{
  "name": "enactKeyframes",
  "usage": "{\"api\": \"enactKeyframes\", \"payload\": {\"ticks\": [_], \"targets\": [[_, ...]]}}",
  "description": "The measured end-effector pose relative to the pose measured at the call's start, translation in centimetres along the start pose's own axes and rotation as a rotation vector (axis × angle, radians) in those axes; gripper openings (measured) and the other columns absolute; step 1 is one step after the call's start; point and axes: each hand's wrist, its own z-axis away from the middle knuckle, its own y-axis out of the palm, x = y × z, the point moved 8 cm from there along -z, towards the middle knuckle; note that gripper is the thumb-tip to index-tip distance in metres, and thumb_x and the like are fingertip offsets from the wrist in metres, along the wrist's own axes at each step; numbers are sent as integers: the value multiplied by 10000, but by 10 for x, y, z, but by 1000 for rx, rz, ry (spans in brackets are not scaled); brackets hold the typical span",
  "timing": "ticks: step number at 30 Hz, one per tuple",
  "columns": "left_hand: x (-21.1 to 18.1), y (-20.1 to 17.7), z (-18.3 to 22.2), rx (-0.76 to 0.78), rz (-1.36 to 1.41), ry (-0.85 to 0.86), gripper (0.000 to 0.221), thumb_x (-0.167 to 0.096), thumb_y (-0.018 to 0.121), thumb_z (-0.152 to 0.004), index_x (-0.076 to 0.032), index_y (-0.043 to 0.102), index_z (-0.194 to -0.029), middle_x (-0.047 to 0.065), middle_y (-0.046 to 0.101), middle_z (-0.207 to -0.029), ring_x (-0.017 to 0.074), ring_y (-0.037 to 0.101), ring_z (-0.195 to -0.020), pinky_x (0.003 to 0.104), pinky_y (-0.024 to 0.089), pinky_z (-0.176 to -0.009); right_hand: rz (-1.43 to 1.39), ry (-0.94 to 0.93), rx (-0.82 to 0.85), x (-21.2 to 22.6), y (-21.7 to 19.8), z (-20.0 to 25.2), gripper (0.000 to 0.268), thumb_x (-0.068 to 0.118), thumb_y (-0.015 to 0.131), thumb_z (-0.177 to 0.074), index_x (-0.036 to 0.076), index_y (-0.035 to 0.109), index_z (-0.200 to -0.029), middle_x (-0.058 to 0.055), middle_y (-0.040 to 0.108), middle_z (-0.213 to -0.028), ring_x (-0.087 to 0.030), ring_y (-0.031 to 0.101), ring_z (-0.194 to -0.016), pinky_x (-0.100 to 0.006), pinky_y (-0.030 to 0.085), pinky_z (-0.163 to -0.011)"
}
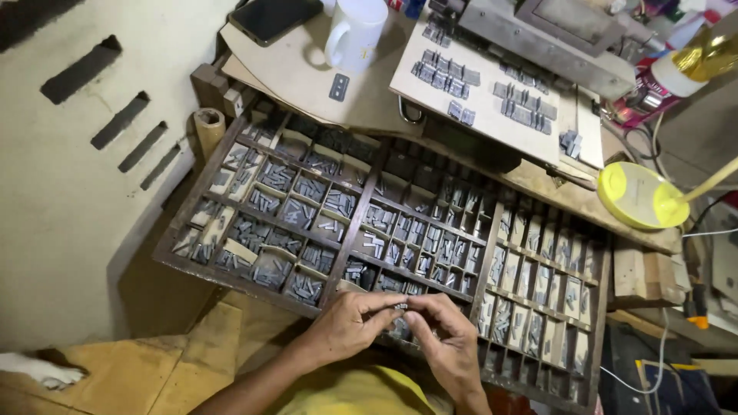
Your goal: Sorting and organizing individual metal type characters into a wooden type case in preparation for letterpress printing.
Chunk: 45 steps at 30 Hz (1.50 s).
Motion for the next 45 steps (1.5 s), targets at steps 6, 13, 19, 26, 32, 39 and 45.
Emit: {"api": "enactKeyframes", "payload": {"ticks": [6, 13, 19, 26, 32, 39, 45], "targets": [[-12, 0, 1, 10, -9, 12, 358, -198, 638, -977, -46, 676, -1299, 156, 714, -1296, 274, 747, -1163, 346, 618, -990, -45, 50, -14, 5, -1, -1, 257, 129, 718, -919, 45, 741, -1161, -92, 749, -1016, -167, 707, -879, -247, 635, -750], [-1, 7, 4, 52, 47, -47, 368, -188, 627, -983, -51, 657, -1323, 172, 719, -1289, 265, 774, -1103, 343, 661, -923, -113, 57, -15, 4, 1, 1, 252, 151, 722, -923, 39, 742, -1148, -98, 754, -1010, -175, 713, -893, -259, 642, -778], [1, 8, 5, 47, 98, -102, 379, -204, 641, -972, -67, 670, -1324, 128, 779, -1197, 169, 817, -880, 281, 696, -804, -116, 69, -41, 4, 1, 1, 214, 147, 736, -914, 30, 756, -1092, -90, 747, -983, -183, 705, -901, -281, 623, -799], [12, 10, 8, 14, 78, -164, 347, -236, 644, -958, -134, 753, -1272, 15, 830, -1152, 83, 777, -918, 233, 608, -812, -156, 112, -95, -27, 2, 12, 100, 127, 686, -964, 42, 716, -1005, -58, 670, -934, -150, 633, -845, -278, 520, -768], [51, 19, 2, -137, 106, -467, 277, -220, 775, -850, -167, 916, -1083, -24, 910, -913, 93, 895, -734, 206, 673, -691, 28, 222, -421, -85, -106, 20, 104, 125, 640, -969, 75, 708, -1031, -46, 691, -979, -113, 612, -806, -255, 486, -723], [50, 14, 9, -92, -40, -873, 359, -355, 670, -951, -398, 833, -1268, 4, 925, -862, 88, 824, -829, 198, 677, -924, 475, 316, -823, -169, -289, 2, 163, 221, 650, -958, 87, 737, -989, -17, 715, -869, -129, 629, -782, -287, 511, -759], [59, 14, 8, -94, -5, -839, 364, -325, 678, -934, -332, 848, -1257, 27, 939, -882, 116, 877, -903, 232, 718, -939, 637, 423, -930, -231, -338, -7, 226, 290, 708, -914, 140, 793, -1060, -25, 778, -910, -169, 711, -851, -317, 527, -835]]}}
